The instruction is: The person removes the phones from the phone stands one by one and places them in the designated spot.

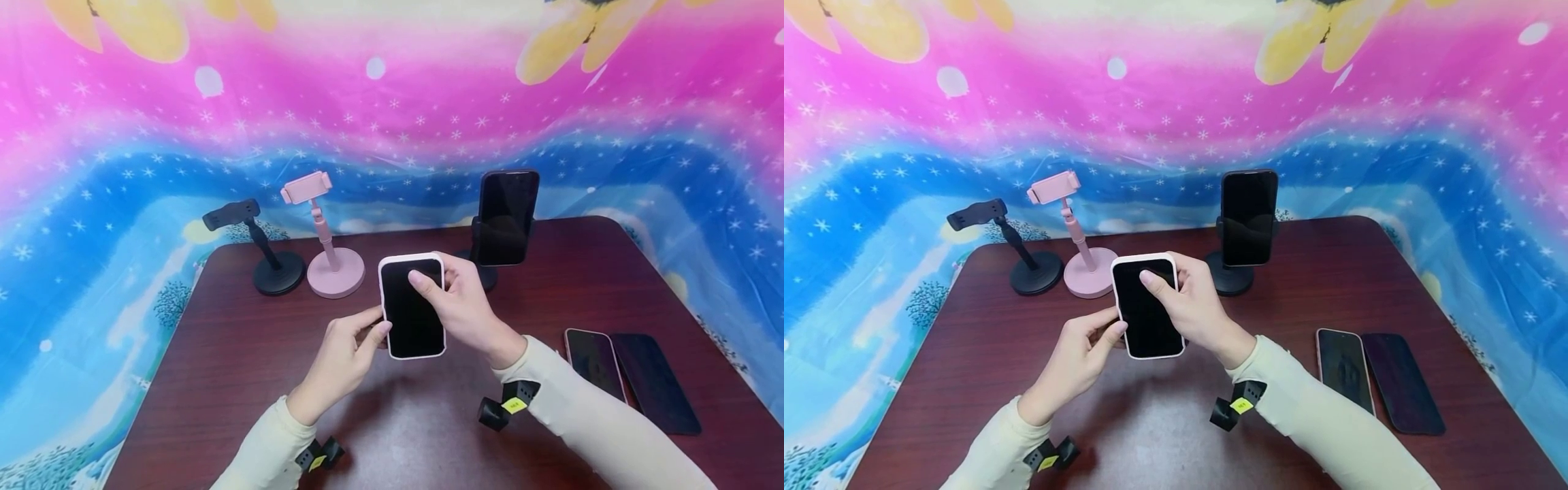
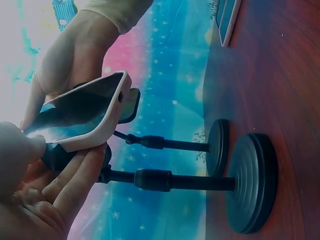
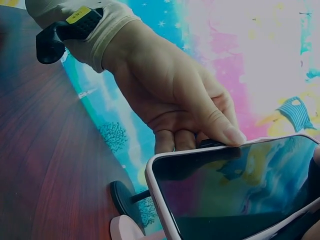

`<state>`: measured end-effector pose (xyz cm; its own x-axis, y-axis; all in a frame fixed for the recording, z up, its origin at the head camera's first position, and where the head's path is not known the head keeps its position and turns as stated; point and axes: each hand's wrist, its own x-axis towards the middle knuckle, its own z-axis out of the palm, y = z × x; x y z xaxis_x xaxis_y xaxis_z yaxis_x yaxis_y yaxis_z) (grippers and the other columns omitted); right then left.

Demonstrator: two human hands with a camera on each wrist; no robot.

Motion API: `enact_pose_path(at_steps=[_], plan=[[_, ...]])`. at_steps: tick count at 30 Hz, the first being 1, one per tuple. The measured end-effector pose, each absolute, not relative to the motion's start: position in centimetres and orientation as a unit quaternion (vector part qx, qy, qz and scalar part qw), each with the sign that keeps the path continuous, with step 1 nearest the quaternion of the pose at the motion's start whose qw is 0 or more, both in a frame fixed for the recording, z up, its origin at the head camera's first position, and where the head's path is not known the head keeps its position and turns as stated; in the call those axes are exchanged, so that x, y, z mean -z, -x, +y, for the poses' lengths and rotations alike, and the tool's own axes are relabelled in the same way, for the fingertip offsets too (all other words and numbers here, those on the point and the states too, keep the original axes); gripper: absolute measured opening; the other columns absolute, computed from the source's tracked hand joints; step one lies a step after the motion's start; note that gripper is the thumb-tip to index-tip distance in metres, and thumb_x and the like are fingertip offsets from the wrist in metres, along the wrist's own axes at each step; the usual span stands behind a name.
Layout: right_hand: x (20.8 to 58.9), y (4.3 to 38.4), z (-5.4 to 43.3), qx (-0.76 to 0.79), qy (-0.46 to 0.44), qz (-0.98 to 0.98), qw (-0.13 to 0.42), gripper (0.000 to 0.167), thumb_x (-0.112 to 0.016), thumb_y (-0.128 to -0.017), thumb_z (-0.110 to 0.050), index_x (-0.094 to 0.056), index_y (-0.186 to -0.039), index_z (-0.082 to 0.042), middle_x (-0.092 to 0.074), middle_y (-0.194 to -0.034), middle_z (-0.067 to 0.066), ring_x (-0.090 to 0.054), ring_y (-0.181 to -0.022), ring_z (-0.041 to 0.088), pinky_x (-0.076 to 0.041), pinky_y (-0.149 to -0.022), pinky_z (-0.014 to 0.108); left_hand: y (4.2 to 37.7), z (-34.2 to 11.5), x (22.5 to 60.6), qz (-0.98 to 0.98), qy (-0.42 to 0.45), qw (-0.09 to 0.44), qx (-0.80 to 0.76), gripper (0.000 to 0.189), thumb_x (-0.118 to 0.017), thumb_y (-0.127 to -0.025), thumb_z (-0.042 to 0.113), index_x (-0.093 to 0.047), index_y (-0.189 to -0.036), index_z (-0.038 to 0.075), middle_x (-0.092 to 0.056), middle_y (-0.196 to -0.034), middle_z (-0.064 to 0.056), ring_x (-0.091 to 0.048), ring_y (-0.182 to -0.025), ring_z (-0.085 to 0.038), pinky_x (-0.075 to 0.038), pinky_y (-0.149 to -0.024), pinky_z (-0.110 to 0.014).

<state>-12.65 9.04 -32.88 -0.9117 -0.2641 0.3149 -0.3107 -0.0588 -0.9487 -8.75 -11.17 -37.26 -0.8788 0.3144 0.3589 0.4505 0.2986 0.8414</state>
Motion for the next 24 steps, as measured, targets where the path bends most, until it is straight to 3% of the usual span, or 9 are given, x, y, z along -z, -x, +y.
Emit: enact_pose_path(at_steps=[6, 24], plan=[[32.49, 12.60, 9.02, -0.702, -0.210, -0.680, 0.016, 0.023, -0.062, -0.099, -0.004, -0.064, -0.117, 0.010, -0.077, -0.087, -0.010, -0.077, -0.075, 0.015, -0.065, -0.069, 0.039, 8.80, -11.08, 37.28, -0.822, 0.254, 0.114, 0.496, 0.025, -0.063, -0.100, 0.013, -0.071, -0.122, 0.006, -0.078, -0.105, -0.007, -0.071, -0.082, -0.006, -0.060, -0.074, -0.022], [32.12, 12.73, 9.14, -0.706, -0.214, -0.675, 0.021, 0.024, -0.062, -0.099, -0.006, -0.064, -0.117, 0.011, -0.077, -0.087, -0.013, -0.077, -0.076, 0.014, -0.065, -0.069, 0.038, 8.76, -11.12, 37.30, -0.817, 0.276, 0.120, 0.491, 0.029, -0.064, -0.099, 0.009, -0.069, -0.128, 0.004, -0.076, -0.115, -0.009, -0.072, -0.094, -0.008, -0.062, -0.083, -0.026]])
